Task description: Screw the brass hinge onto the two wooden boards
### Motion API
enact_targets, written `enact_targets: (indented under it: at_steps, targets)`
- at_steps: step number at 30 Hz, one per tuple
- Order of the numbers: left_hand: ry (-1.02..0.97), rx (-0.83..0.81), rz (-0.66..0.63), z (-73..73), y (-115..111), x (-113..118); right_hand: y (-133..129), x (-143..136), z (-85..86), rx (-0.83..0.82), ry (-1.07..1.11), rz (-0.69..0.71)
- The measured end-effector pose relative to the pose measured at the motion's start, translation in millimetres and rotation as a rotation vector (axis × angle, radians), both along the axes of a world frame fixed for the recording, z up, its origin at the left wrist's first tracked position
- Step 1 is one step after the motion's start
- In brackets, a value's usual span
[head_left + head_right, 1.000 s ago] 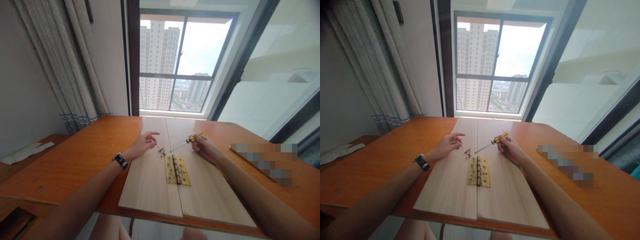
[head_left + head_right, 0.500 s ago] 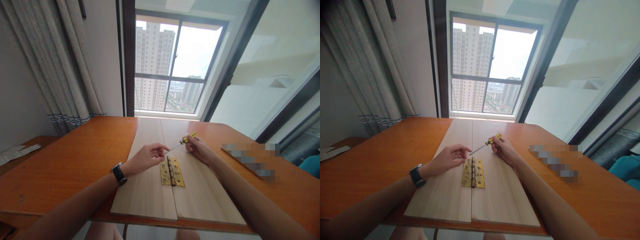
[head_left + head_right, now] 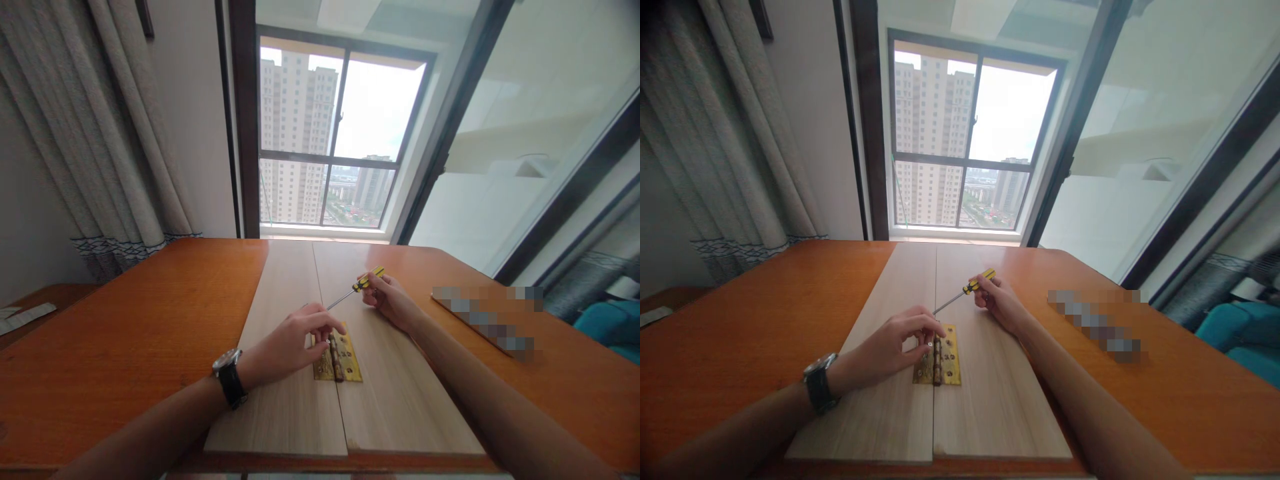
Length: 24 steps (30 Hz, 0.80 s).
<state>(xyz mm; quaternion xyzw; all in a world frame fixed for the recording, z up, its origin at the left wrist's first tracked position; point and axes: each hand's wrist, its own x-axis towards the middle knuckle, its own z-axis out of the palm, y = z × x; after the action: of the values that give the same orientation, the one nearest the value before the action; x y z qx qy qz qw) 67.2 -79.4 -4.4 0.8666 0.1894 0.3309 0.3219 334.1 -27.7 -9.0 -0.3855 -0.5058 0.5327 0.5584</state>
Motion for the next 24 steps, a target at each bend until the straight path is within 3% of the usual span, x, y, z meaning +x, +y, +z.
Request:
enact_targets:
  at_steps: [12, 24]
  targets:
    - [-0.063, -0.075, 0.051, -3.5, -1, 6, -6, 15, 28.7, 0.146, 0.072, -0.117]
    - [-0.059, -0.128, -0.006, -5.4, 2, 4, -24, -4, 29.0, 0.172, 0.008, -0.033]
